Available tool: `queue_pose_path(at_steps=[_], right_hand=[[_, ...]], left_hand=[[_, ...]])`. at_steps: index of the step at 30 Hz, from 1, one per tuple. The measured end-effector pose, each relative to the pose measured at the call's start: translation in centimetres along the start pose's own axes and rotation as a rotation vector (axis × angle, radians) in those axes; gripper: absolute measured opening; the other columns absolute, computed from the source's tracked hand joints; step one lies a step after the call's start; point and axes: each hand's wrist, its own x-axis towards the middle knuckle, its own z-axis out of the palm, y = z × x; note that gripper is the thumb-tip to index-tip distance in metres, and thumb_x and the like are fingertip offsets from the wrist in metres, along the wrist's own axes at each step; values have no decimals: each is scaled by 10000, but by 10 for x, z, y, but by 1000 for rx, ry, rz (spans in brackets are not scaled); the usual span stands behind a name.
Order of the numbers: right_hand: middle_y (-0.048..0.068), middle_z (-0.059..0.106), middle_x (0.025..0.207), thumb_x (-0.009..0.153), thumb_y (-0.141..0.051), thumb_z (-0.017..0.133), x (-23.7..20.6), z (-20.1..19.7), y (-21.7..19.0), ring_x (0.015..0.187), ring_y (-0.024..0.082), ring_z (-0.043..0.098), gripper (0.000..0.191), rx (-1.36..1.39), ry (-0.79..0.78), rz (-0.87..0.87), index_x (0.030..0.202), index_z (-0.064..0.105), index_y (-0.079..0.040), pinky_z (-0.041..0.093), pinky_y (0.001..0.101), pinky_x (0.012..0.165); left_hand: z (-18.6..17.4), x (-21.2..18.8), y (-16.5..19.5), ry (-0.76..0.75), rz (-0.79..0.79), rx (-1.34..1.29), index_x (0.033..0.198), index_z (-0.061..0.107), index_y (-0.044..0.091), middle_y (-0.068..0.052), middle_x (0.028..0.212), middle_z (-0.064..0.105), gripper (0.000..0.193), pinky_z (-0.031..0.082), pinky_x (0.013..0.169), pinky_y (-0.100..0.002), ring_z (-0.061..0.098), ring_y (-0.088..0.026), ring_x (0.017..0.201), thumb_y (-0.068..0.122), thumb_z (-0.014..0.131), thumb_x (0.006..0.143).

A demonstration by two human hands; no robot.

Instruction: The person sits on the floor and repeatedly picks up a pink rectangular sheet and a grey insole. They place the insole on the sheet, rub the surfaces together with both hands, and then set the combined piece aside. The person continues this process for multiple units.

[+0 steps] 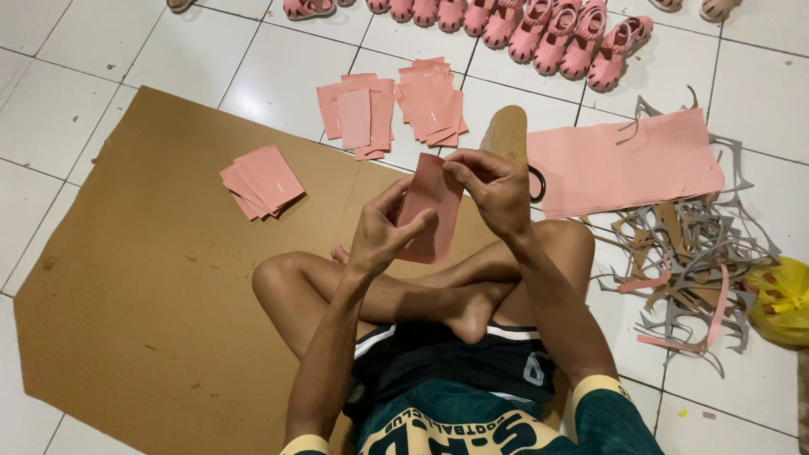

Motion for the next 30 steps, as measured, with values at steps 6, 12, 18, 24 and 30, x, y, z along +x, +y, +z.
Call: queue_pose_path(at_steps=[6, 12, 18, 24, 30], right_hand=[[57, 777, 985, 976, -108, 762, -1, 2, -4, 912, 113, 747, 180, -26, 20, 8, 1123, 736, -8, 624, 252, 817], [104, 769, 1113, 946, -178, 806, 6, -5, -1, 1049, 185, 758, 307, -390, -195, -317, 1177, 689, -12, 624, 319, 875], [94, 710, 1268, 1036, -229, 723, 18, 1, 9, 1113, 127, 705, 427, 132, 230, -84, 1365, 574, -2, 604, 272, 916], [117, 774, 1047, 1009, -198, 770, 31, -5, 1, 898, 117, 714, 401, -175, 128, -24, 1363, 663, -41, 579, 246, 765], [147, 712, 1333, 990, -112, 799, 38, 5, -19, 1068, 228, 751, 332, -651, 159, -616, 1310, 713, -119, 628, 304, 818]], left_hand=[[-2, 1, 7, -44, -72, 20, 1364, 573, 1, -73, 1018, 743, 527, 585, 751, -273, 695, -104, 883, 97, 781, 890], [-14, 8, -4, 22, -53, 256, 1291, 691, 10, -146, 1039, 760, 353, 589, 802, -375, 687, -197, 921, 177, 779, 992], [2, 15, -26, 419, 67, -751, 1176, 543, -2, -143, 1121, 709, 288, 616, 951, -386, 722, -203, 1016, 109, 704, 965], [24, -4, -38, 356, -19, -562, 1186, 535, -7, -126, 993, 729, 312, 614, 943, -349, 726, -162, 929, 138, 697, 962], [28, -7, -51, 427, -1, -310, 1072, 598, -53, -120, 874, 739, 252, 562, 841, -265, 673, -109, 839, 181, 692, 1058]])
